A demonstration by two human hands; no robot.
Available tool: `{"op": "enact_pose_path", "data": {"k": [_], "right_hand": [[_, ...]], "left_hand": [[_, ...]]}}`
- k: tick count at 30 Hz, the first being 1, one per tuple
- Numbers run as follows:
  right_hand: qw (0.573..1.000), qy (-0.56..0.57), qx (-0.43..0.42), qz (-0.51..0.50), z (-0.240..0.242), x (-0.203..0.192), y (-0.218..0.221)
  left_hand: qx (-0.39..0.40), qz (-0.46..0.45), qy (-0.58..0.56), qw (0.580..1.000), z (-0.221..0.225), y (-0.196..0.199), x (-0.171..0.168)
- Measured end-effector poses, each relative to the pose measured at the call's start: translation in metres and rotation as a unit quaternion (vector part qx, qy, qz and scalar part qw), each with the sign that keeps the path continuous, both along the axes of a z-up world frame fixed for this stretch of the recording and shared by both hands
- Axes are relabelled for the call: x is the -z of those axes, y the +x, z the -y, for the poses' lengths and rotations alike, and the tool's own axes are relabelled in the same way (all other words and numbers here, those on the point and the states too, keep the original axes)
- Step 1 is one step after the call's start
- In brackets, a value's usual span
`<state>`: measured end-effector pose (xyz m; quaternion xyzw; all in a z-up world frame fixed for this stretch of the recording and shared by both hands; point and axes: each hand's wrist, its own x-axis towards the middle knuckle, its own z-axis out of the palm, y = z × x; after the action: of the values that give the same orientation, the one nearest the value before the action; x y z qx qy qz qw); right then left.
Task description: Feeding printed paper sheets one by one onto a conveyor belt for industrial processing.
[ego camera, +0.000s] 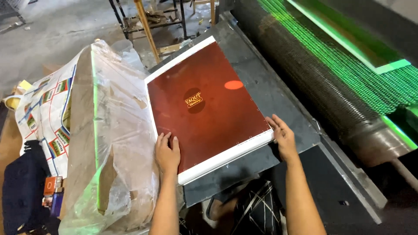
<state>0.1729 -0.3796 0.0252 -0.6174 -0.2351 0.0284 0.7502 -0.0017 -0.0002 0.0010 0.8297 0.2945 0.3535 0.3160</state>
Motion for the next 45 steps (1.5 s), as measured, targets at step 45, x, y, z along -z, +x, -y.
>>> {"op": "enact_pose_path", "data": {"k": [45], "right_hand": [[0.963,0.233,0.083,-0.104,0.009,-0.068,0.031]], "left_hand": [[-0.015,0.021,-0.003,1.0,-0.002,0.001,0.005]]}}
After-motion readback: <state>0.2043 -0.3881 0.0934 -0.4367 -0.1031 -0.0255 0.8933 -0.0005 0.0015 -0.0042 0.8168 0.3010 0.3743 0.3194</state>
